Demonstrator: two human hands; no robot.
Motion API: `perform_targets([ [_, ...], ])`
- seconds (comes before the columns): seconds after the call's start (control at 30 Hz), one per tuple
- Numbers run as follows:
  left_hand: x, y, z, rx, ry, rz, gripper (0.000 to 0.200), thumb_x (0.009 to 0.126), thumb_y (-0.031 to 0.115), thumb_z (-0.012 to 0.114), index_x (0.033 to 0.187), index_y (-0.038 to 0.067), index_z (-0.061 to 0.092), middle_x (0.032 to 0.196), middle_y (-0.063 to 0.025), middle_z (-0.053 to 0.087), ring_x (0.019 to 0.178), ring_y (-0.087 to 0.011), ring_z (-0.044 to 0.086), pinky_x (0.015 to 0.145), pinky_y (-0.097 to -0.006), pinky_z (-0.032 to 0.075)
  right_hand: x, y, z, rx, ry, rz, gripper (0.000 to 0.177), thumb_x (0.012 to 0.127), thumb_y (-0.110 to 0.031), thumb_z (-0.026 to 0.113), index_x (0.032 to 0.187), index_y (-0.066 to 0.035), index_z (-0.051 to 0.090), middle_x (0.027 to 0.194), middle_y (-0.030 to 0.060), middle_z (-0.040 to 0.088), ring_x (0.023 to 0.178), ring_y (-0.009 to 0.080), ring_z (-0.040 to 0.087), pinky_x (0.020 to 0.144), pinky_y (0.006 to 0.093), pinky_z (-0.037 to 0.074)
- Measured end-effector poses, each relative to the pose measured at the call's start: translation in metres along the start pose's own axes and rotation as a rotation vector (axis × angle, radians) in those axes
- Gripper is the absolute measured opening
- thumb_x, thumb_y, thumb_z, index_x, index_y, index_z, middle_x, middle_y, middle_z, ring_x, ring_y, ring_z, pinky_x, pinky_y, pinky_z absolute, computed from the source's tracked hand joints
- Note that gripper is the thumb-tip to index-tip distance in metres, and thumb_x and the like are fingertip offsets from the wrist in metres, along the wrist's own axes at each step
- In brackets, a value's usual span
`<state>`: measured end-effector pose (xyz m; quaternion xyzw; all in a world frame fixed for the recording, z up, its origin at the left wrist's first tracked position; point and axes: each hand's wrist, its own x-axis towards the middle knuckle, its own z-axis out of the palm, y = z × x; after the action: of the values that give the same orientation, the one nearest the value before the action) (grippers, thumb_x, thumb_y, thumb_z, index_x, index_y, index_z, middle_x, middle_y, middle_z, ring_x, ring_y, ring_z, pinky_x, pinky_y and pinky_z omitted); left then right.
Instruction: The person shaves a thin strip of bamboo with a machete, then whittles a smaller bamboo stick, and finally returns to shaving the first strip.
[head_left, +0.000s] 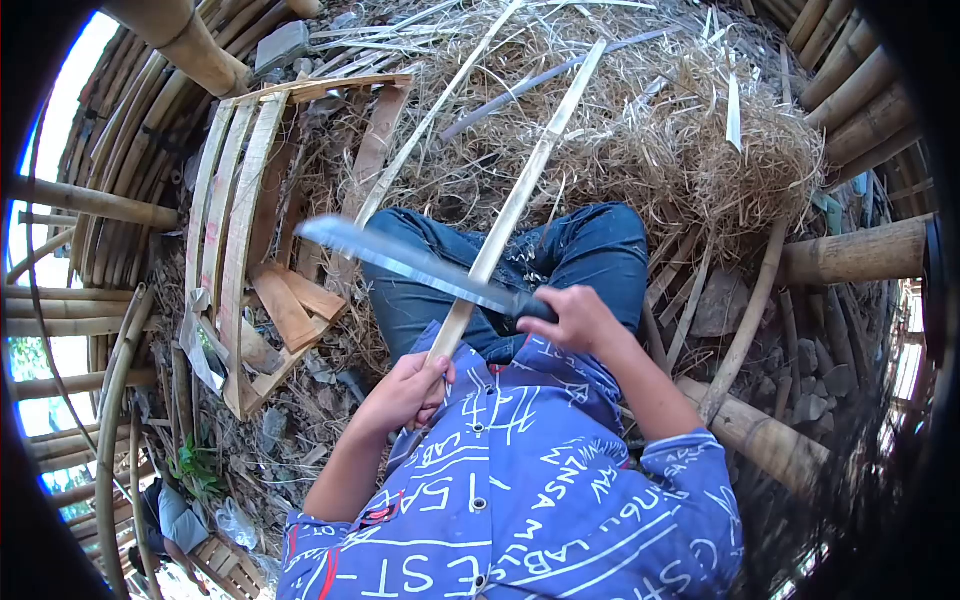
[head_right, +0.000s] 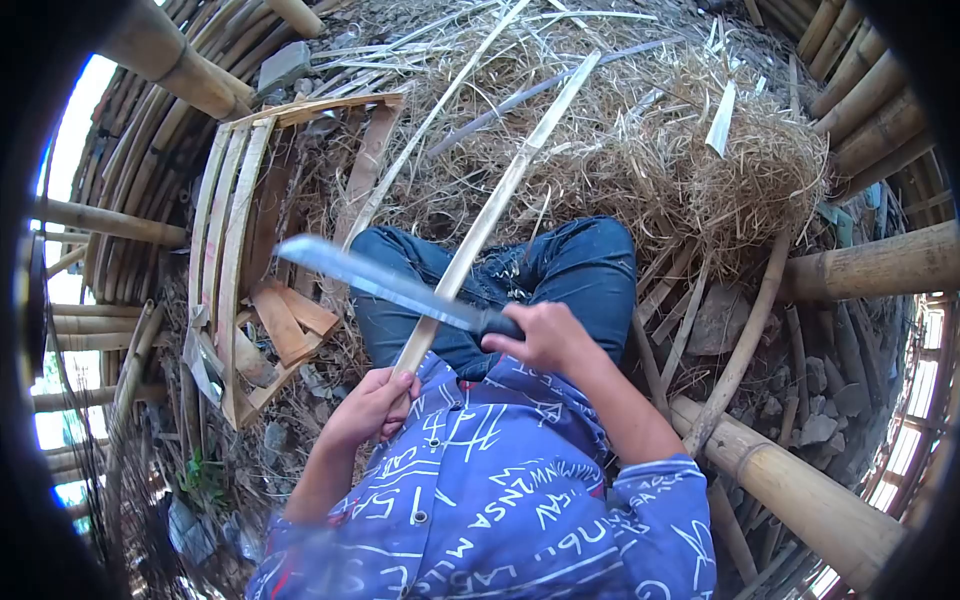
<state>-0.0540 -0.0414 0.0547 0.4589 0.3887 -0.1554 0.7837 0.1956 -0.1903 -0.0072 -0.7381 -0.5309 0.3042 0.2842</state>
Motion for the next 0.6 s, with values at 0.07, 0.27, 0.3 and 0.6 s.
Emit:
perform_targets([
  [0.07,-0.002,-0.001,0.000,0.000,0.000,-0.017,0.031,0.105,0.030,0.040,0.092,0.005,0.053,0.050,0.0050,0.038,0.036,-0.0063,0.037,0.033,-0.0226,0.031,0.011,0.022,-0.005,0.060,0.088,0.132,0.048,0.083,-0.054,0.065,0.084,-0.006,0.064,0.070,0.0229,0.064,0.071,0.0429,0.063,0.064,0.0489,0.050],
  [0.27,-0.001,0.002,0.001,-0.062,-0.033,-0.009,0.032,0.105,0.031,0.040,0.092,0.005,0.054,0.049,0.0048,0.038,0.035,-0.0063,0.037,0.033,-0.0224,0.032,0.016,0.039,-0.007,0.089,0.206,0.188,0.050,0.086,-0.052,0.064,0.082,-0.002,0.062,0.071,0.0240,0.064,0.073,0.0428,0.064,0.063,0.0476,0.050],
  [0.3,0.001,0.004,0.000,-0.093,-0.047,-0.013,0.032,0.105,0.031,0.040,0.093,0.005,0.054,0.049,0.0048,0.038,0.035,-0.0062,0.037,0.033,-0.0224,0.032,0.011,0.032,-0.004,0.078,0.180,0.174,0.050,0.086,-0.052,0.064,0.082,-0.002,0.062,0.071,0.0237,0.064,0.073,0.0429,0.064,0.063,0.0477,0.050],
  [0.6,-0.002,0.002,-0.003,-0.037,-0.016,-0.028,0.031,0.105,0.030,0.039,0.095,0.005,0.054,0.050,0.0046,0.036,0.035,-0.0062,0.036,0.033,-0.0220,0.031,0.016,0.038,0.003,0.067,0.090,0.146,0.048,0.084,-0.054,0.064,0.087,-0.007,0.065,0.073,0.0218,0.066,0.074,0.0429,0.064,0.065,0.0487,0.050],
])
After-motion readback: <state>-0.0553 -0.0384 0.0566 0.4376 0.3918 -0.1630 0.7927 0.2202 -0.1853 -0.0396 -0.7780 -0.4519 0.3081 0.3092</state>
